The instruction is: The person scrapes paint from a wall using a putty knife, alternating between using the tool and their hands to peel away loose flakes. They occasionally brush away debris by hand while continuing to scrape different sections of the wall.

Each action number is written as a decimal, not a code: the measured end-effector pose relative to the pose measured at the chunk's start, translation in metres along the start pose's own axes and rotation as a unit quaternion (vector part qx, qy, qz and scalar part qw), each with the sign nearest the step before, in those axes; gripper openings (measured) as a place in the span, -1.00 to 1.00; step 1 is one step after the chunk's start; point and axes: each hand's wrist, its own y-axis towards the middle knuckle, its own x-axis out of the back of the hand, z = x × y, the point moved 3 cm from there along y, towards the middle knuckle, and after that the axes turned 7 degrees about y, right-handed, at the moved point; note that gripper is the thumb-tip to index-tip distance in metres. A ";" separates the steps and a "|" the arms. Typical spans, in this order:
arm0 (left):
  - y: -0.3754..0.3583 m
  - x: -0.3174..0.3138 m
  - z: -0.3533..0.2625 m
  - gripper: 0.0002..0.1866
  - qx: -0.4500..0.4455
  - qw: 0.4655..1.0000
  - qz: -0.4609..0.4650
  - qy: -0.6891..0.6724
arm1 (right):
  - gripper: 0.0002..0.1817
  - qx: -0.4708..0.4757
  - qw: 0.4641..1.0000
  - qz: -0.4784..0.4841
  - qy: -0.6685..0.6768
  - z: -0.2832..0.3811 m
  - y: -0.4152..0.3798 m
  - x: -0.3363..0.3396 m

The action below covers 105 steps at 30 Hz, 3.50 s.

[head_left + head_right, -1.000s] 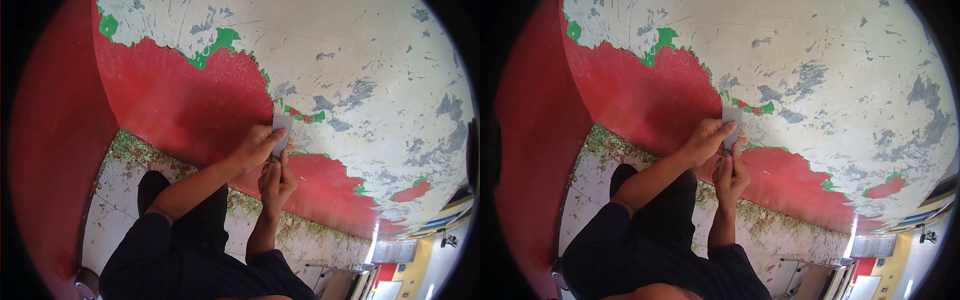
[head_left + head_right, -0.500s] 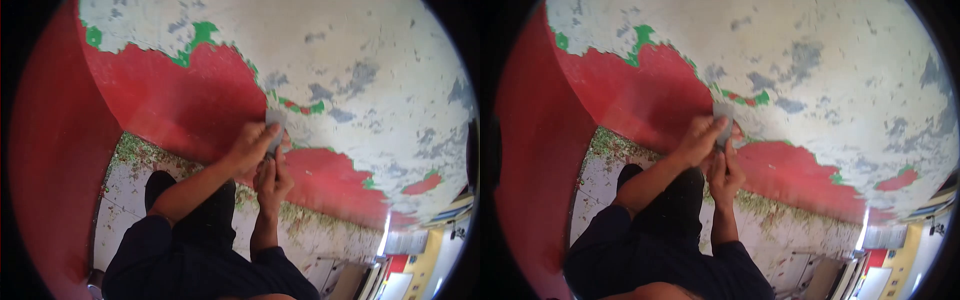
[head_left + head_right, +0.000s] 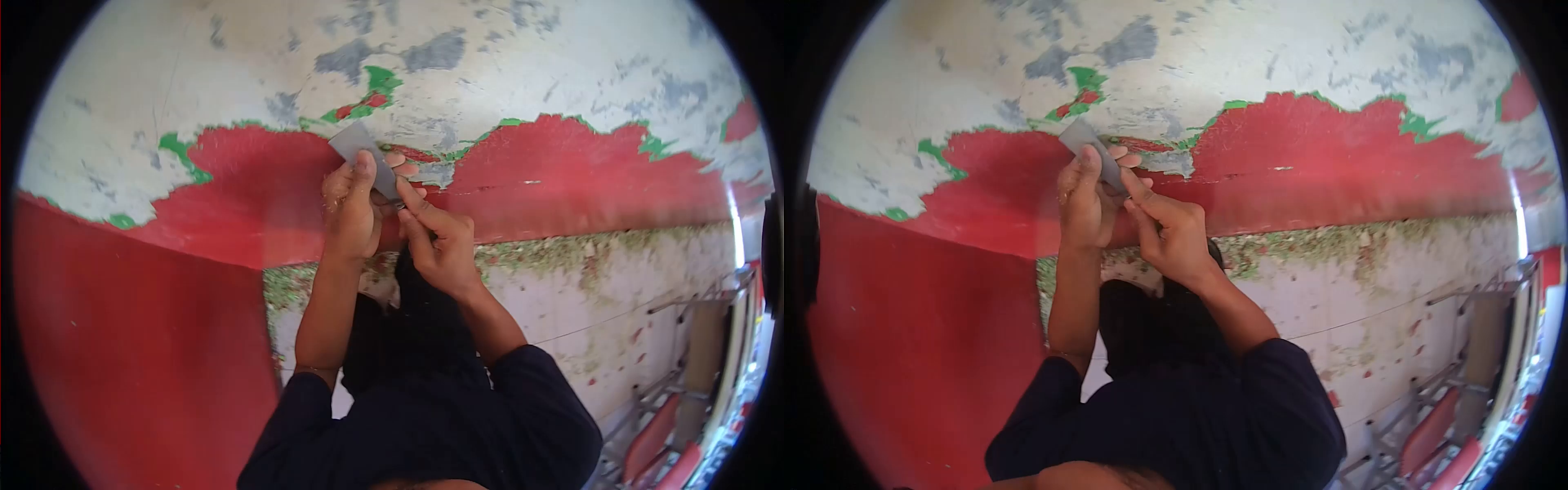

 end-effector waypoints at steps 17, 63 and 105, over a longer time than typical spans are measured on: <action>-0.007 0.003 -0.001 -0.54 0.003 0.996 -0.038 0.078 | -0.53 -0.008 0.997 -0.013 0.069 0.000 -0.009 -0.002; 0.003 -0.012 0.000 -0.51 0.001 0.996 -0.041 0.084 | -0.60 0.016 0.995 -0.054 0.088 -0.006 0.000 0.008; 0.012 -0.054 -0.051 -0.51 -0.061 0.992 0.019 0.104 | -0.60 -0.107 0.972 -0.042 0.206 0.028 0.022 0.016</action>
